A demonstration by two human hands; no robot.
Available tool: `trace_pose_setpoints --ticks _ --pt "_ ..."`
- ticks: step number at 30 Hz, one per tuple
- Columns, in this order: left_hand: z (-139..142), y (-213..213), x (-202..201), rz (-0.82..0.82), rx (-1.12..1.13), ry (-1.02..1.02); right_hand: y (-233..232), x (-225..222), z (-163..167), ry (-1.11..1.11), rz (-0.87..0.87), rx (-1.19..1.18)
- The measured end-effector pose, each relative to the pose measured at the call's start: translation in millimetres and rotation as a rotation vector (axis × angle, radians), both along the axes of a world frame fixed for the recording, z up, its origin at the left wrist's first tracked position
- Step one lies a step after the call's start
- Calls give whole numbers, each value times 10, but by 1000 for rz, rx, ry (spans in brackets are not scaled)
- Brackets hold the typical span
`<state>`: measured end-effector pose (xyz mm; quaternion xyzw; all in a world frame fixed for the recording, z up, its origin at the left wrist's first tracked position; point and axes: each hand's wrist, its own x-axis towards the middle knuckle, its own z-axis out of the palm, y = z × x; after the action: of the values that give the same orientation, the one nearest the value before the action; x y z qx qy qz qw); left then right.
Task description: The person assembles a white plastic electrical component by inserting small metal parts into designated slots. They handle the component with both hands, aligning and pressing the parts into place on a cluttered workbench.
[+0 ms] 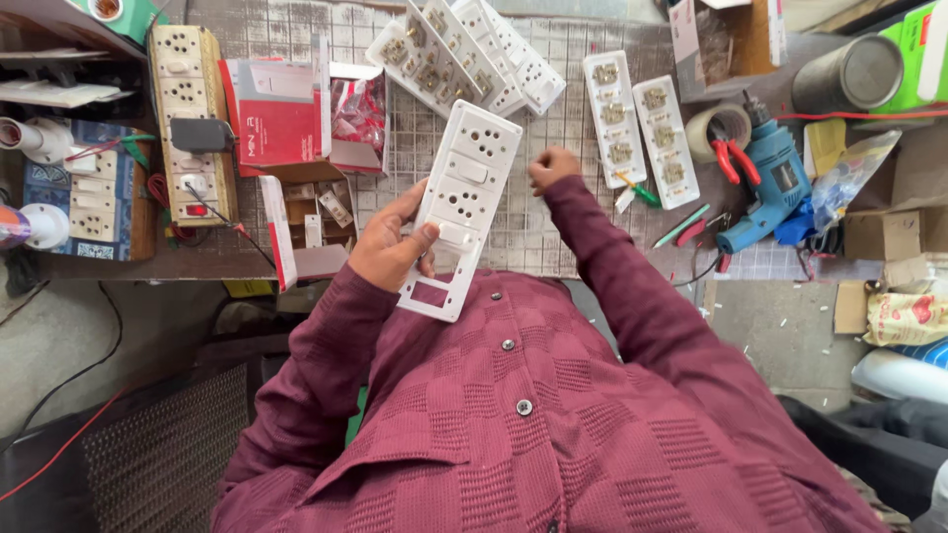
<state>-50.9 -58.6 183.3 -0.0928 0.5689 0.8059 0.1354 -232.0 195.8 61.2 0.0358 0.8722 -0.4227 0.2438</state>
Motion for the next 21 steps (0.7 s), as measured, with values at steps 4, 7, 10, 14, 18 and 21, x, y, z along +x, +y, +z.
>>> trace_pose_setpoints --ticks 4,7,10,14,18,21 --pt "15 28 8 59 40 -5 492 94 509 -6 -193 -561" --pt "24 68 -38 45 37 -13 610 420 983 -40 -91 -667" --pt "54 134 -112 17 1 -13 465 741 1306 -56 64 -703" --pt "124 173 -169 -11 -40 12 203 1054 1502 68 277 -575" --pt "174 190 -179 -5 -41 14 36 1095 1567 189 376 -538" --pt "191 197 -170 -1 -70 17 -51 1108 1606 252 401 -451"
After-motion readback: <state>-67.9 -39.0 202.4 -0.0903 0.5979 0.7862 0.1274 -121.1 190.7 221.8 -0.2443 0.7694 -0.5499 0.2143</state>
